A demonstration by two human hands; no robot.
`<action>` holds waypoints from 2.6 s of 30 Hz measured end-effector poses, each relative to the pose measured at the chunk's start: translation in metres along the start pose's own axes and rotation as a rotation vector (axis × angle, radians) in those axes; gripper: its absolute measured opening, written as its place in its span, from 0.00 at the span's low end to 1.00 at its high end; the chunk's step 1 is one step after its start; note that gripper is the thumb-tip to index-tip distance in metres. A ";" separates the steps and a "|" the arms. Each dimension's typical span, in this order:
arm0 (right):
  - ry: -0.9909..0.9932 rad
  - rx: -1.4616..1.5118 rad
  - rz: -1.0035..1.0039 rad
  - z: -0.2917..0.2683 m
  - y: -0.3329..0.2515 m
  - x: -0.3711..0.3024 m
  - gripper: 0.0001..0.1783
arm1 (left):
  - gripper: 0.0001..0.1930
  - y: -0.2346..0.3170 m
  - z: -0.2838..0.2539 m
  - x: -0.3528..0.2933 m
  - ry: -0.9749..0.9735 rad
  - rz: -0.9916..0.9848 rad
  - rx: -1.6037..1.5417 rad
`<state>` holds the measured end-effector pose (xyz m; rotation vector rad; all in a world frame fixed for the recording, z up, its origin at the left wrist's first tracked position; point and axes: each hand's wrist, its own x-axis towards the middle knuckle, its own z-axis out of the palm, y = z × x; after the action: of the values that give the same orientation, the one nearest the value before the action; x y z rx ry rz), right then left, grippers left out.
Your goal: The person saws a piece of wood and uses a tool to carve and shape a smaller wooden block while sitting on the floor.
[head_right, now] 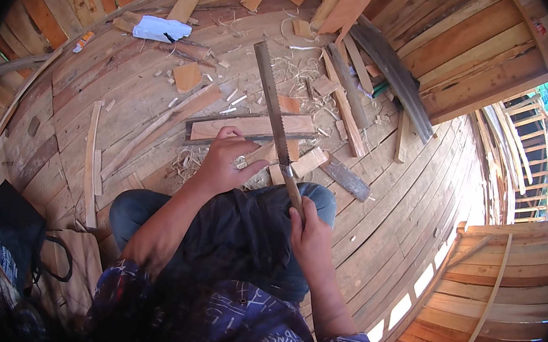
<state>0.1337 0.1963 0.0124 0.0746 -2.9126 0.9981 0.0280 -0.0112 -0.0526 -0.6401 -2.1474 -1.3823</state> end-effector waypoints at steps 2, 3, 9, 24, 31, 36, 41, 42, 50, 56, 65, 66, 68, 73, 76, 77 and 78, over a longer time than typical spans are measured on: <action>-0.015 0.010 0.024 -0.002 -0.004 0.000 0.12 | 0.13 -0.002 0.000 -0.001 -0.013 0.008 0.003; -0.017 0.002 0.018 -0.003 -0.005 0.000 0.13 | 0.13 -0.003 0.000 0.000 -0.005 0.028 0.014; -0.108 -0.150 0.045 -0.010 0.003 0.012 0.13 | 0.10 -0.011 0.018 -0.001 0.014 0.029 0.069; -0.280 -0.306 0.183 0.003 0.139 0.160 0.13 | 0.08 -0.140 0.194 0.039 0.006 -0.089 0.192; -0.332 -0.340 0.184 0.027 0.178 0.181 0.12 | 0.07 -0.169 0.225 0.021 -0.064 -0.185 0.306; -0.345 -0.387 0.197 0.033 0.167 0.182 0.12 | 0.09 -0.170 0.221 0.019 -0.048 -0.188 0.345; -0.353 -0.419 0.184 0.032 0.165 0.183 0.11 | 0.09 -0.167 0.216 0.028 -0.110 -0.204 0.373; -0.364 -0.429 0.182 0.032 0.165 0.183 0.11 | 0.09 -0.166 0.215 0.029 -0.128 -0.206 0.371; -0.364 -0.441 0.117 0.032 0.177 0.176 0.10 | 0.09 -0.167 0.217 0.035 -0.207 -0.332 0.218; -0.346 -0.421 0.141 0.031 0.180 0.172 0.10 | 0.10 -0.160 0.218 0.033 -0.158 -0.250 0.254; -0.327 -0.387 0.154 0.030 0.178 0.171 0.11 | 0.08 -0.159 0.219 0.037 -0.047 -0.281 0.181; -0.328 -0.380 0.162 0.031 0.178 0.172 0.11 | 0.08 -0.157 0.219 0.038 -0.059 -0.318 0.168; -0.325 -0.363 0.168 0.033 0.179 0.175 0.11 | 0.08 -0.155 0.218 0.040 -0.080 -0.393 0.148; -0.298 -0.320 0.150 0.041 0.185 0.177 0.11 | 0.08 -0.160 0.220 0.039 -0.064 -0.436 0.146; -0.278 -0.297 0.164 0.040 0.188 0.177 0.11 | 0.09 -0.163 0.221 0.036 -0.064 -0.408 0.159; -0.274 -0.299 0.158 0.040 0.188 0.178 0.11 | 0.09 -0.164 0.220 0.036 -0.071 -0.395 0.168; -0.270 -0.301 0.154 0.040 0.188 0.178 0.11 | 0.09 -0.164 0.220 0.035 -0.067 -0.386 0.165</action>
<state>-0.0576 0.3161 -0.1207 -0.0327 -3.3244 0.5931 -0.1365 0.1349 -0.2206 -0.2161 -2.5017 -1.3637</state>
